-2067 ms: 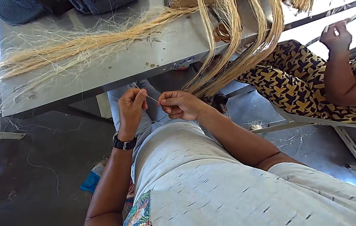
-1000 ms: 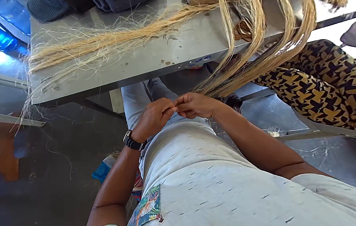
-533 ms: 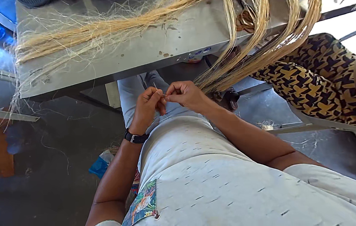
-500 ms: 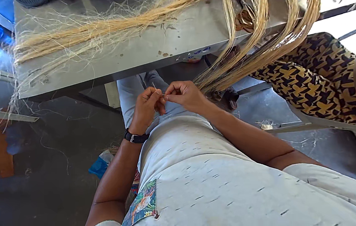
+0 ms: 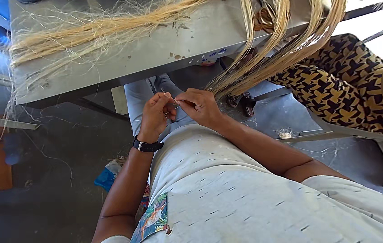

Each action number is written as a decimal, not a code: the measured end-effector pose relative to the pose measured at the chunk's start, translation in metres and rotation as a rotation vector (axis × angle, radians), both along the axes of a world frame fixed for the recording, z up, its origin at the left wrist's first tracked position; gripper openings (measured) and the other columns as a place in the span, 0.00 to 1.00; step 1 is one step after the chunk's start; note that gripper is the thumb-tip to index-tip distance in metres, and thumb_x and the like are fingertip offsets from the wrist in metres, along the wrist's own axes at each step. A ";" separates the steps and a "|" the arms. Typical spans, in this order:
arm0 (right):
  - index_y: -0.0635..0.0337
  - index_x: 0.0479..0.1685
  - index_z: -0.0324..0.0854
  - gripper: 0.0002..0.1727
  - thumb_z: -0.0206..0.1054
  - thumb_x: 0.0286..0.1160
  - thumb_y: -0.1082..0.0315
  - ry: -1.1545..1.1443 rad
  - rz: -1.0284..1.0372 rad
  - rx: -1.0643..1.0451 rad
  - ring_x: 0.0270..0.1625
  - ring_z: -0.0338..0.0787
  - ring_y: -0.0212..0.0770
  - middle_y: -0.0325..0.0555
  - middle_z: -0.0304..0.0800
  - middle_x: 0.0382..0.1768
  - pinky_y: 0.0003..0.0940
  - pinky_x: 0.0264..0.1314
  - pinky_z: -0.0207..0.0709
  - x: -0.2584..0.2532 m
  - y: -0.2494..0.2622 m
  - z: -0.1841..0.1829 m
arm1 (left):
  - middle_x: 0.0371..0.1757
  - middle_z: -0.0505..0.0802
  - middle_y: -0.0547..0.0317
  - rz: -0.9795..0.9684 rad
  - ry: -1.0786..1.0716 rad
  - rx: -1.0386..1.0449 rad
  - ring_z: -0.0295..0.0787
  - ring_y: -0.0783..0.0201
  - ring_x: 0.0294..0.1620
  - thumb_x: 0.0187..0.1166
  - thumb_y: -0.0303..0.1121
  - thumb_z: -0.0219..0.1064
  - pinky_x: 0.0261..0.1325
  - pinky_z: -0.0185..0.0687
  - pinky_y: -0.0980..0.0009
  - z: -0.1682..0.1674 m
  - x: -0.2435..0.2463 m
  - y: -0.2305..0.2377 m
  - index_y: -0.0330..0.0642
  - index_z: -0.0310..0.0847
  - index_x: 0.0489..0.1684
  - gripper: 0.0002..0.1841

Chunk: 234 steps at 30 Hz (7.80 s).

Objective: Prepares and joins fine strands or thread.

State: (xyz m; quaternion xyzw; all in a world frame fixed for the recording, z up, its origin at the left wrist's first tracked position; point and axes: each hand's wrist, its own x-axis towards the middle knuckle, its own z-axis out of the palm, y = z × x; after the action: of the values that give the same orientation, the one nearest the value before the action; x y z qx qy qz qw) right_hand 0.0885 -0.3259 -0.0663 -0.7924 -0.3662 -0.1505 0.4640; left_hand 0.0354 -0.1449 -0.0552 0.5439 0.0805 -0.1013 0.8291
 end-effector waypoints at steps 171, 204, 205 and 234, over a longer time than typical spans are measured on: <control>0.59 0.35 0.88 0.08 0.65 0.81 0.72 0.611 0.236 -0.118 0.19 0.71 0.28 0.35 0.77 0.17 0.26 0.22 0.66 -0.004 -0.015 0.010 | 0.42 0.89 0.59 -0.245 -0.634 1.206 0.88 0.66 0.37 0.78 0.30 0.66 0.38 0.89 0.64 -0.011 0.006 0.021 0.44 0.85 0.42 0.03; 0.62 0.37 0.89 0.07 0.66 0.82 0.72 0.822 0.209 0.040 0.15 0.66 0.29 0.37 0.74 0.15 0.24 0.16 0.58 -0.005 -0.013 0.014 | 0.43 0.90 0.60 -0.188 -0.639 1.078 0.88 0.68 0.39 0.77 0.29 0.65 0.41 0.88 0.68 -0.008 0.007 0.026 0.43 0.86 0.42 0.05; 0.62 0.37 0.89 0.08 0.66 0.82 0.73 0.803 0.209 0.033 0.15 0.67 0.29 0.37 0.74 0.15 0.24 0.17 0.58 -0.006 -0.012 0.014 | 0.43 0.90 0.60 -0.192 -0.638 1.094 0.88 0.68 0.40 0.77 0.29 0.65 0.41 0.88 0.68 -0.008 0.007 0.025 0.43 0.86 0.42 0.04; 0.63 0.38 0.87 0.03 0.72 0.77 0.73 0.865 0.211 0.033 0.33 0.87 0.28 0.40 0.90 0.30 0.25 0.40 0.81 0.012 -0.009 0.014 | 0.43 0.91 0.56 -0.218 -0.660 1.028 0.90 0.67 0.38 0.83 0.29 0.66 0.42 0.90 0.68 0.011 0.009 0.027 0.40 0.87 0.49 0.06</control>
State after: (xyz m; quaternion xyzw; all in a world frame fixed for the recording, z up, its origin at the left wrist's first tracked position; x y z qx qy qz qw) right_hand 0.1010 -0.3351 -0.0522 -0.7334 -0.2147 0.2373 0.5998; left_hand 0.0448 -0.1178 -0.0447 0.8815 -0.1978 0.0399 0.4270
